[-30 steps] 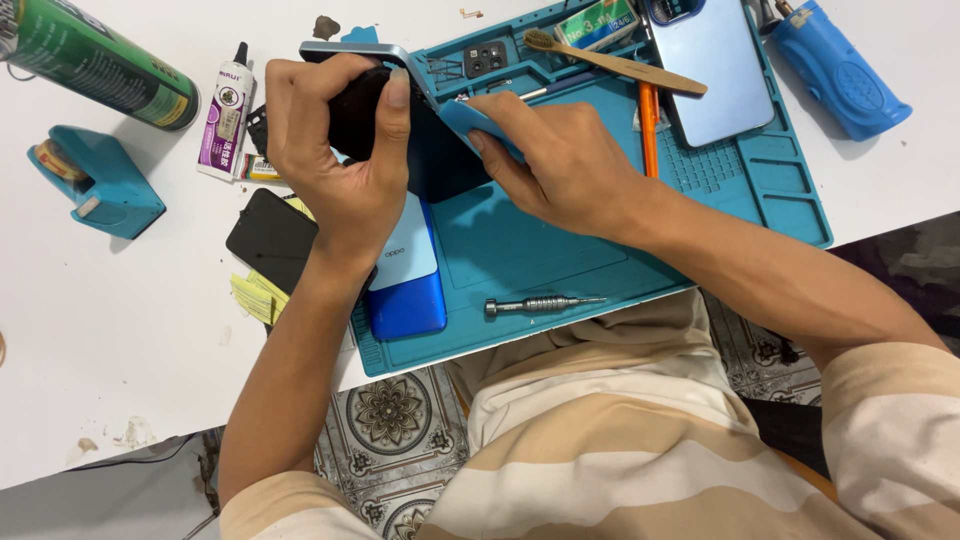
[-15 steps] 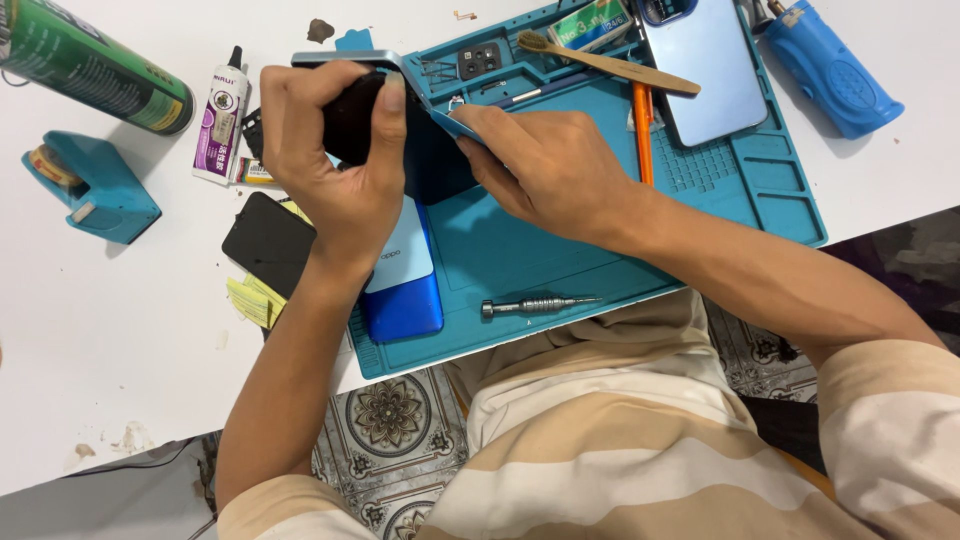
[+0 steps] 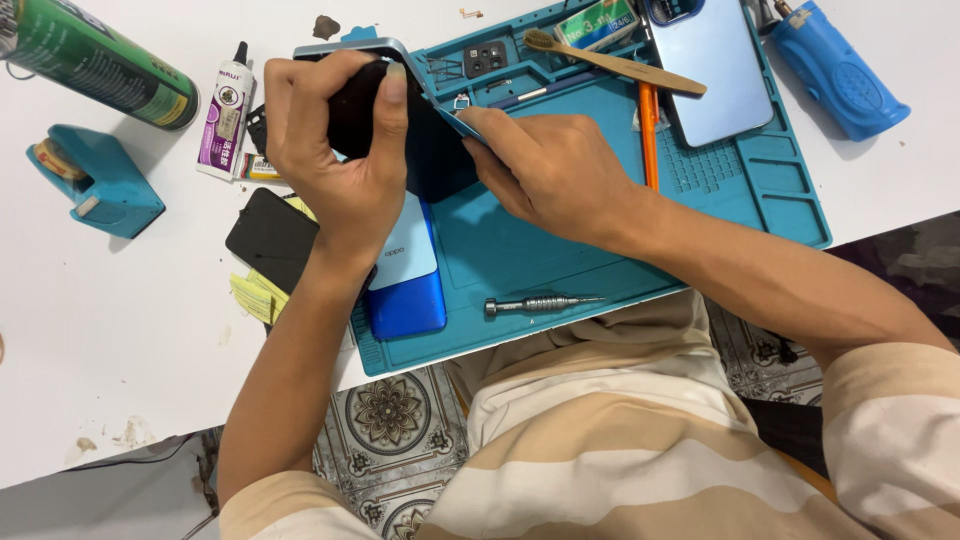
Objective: The person disassembles a smartphone on a workbench, removes the back cover, detaches internal components, and uses a plastic pry tool and screwdriver to separate the screen and battery. The person then reassembles the device by aligning the screen and securing the back cover.
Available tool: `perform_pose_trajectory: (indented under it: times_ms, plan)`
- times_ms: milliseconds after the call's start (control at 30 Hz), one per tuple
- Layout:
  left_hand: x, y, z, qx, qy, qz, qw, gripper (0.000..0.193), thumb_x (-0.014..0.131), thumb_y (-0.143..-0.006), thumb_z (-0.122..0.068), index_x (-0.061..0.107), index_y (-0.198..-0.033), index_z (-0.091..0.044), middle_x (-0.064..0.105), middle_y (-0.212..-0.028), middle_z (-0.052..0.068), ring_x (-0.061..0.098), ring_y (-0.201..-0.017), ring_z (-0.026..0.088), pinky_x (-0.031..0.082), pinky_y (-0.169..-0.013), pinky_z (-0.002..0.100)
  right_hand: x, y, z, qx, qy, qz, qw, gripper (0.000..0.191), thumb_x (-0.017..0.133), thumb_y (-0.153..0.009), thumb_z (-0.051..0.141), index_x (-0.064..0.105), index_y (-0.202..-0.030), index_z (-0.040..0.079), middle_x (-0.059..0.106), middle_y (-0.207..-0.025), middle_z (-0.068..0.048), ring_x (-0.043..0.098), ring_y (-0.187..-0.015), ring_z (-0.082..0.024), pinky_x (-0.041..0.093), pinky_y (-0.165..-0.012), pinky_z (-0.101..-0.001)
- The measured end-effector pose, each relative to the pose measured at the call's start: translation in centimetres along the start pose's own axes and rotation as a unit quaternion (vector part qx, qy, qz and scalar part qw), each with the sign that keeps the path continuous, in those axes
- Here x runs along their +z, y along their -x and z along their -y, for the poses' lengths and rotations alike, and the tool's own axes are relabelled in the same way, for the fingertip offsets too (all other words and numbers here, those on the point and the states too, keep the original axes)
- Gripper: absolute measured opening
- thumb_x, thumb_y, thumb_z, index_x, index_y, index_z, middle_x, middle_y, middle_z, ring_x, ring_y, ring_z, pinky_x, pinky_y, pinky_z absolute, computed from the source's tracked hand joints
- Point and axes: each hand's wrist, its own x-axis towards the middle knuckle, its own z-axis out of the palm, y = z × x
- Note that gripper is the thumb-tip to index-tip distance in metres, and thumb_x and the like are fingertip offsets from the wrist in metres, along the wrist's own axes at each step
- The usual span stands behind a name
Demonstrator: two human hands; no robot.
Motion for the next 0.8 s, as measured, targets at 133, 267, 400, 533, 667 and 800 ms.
perform_pose_trajectory:
  times_ms: [133, 267, 400, 533, 667, 800]
  plan:
    - [0.0, -0.1, 0.4, -0.013, -0.005, -0.007, 1.0, 0.018, 0.078, -0.113, -0.02, 0.068, -0.119, -0.006, 0.054, -0.1, 0.003, 0.056, -0.081, 0.01, 0.046, -0.068, 0.023, 0.5, 0.0, -0.4, 0.015, 0.007, 0.033, 0.999, 0.026, 0.072, -0.102, 0.003, 0.058, -0.123, -0.002, 0.06, -0.067, -0.008, 0.059, -0.054, -0.027, 0.042, -0.048, -0.0396]
    - [0.1, -0.2, 0.3, -0.013, -0.004, -0.006, 1.0, 0.017, 0.078, -0.112, -0.019, 0.068, -0.119, -0.007, 0.054, -0.1, 0.004, 0.056, -0.082, 0.01, 0.046, -0.069, 0.024, 0.6, 0.1, -0.5, 0.006, 0.002, 0.01, 1.0, 0.031, 0.071, -0.104, 0.004, 0.055, -0.131, -0.002, 0.063, -0.077, -0.01, 0.062, -0.062, -0.027, 0.045, -0.053, -0.0395]
    - [0.0, 0.0, -0.4, 0.009, -0.006, 0.004, 1.0, 0.018, 0.08, -0.11, -0.018, 0.068, -0.118, -0.007, 0.055, -0.101, 0.005, 0.056, -0.082, 0.011, 0.046, -0.068, 0.023, 0.4, 0.1, -0.3, 0.0, -0.002, -0.01, 1.0, 0.036, 0.072, -0.103, 0.002, 0.054, -0.133, -0.002, 0.062, -0.076, -0.01, 0.062, -0.064, -0.028, 0.045, -0.055, -0.0413]
    - [-0.2, 0.2, -0.7, 0.02, 0.006, 0.019, 1.0, 0.019, 0.081, -0.109, -0.018, 0.068, -0.118, -0.008, 0.055, -0.1, 0.005, 0.057, -0.079, 0.01, 0.046, -0.065, 0.022, 0.2, 0.0, -0.1, -0.013, -0.011, -0.031, 0.999, 0.036, 0.072, -0.105, 0.001, 0.052, -0.134, -0.002, 0.062, -0.08, -0.011, 0.063, -0.067, -0.028, 0.046, -0.058, -0.0406]
    - [-0.2, 0.0, -0.2, 0.023, 0.002, 0.012, 1.0, 0.019, 0.08, -0.11, -0.018, 0.068, -0.119, -0.007, 0.055, -0.101, 0.004, 0.057, -0.08, 0.01, 0.046, -0.065, 0.023, 0.4, 0.0, -0.1, -0.001, -0.024, -0.007, 1.0, 0.031, 0.071, -0.105, 0.001, 0.053, -0.13, -0.001, 0.061, -0.076, -0.01, 0.062, -0.064, -0.028, 0.045, -0.056, -0.0405]
    - [-0.1, 0.0, 0.1, 0.02, 0.002, 0.009, 1.0, 0.017, 0.079, -0.112, -0.018, 0.068, -0.12, -0.007, 0.055, -0.102, 0.004, 0.057, -0.081, 0.01, 0.046, -0.067, 0.023, 0.9, -0.2, -0.4, 0.046, -0.055, 0.03, 0.997, 0.023, 0.07, -0.105, 0.003, 0.051, -0.118, 0.0, 0.058, -0.068, -0.011, 0.059, -0.056, -0.03, 0.041, -0.05, -0.0417]
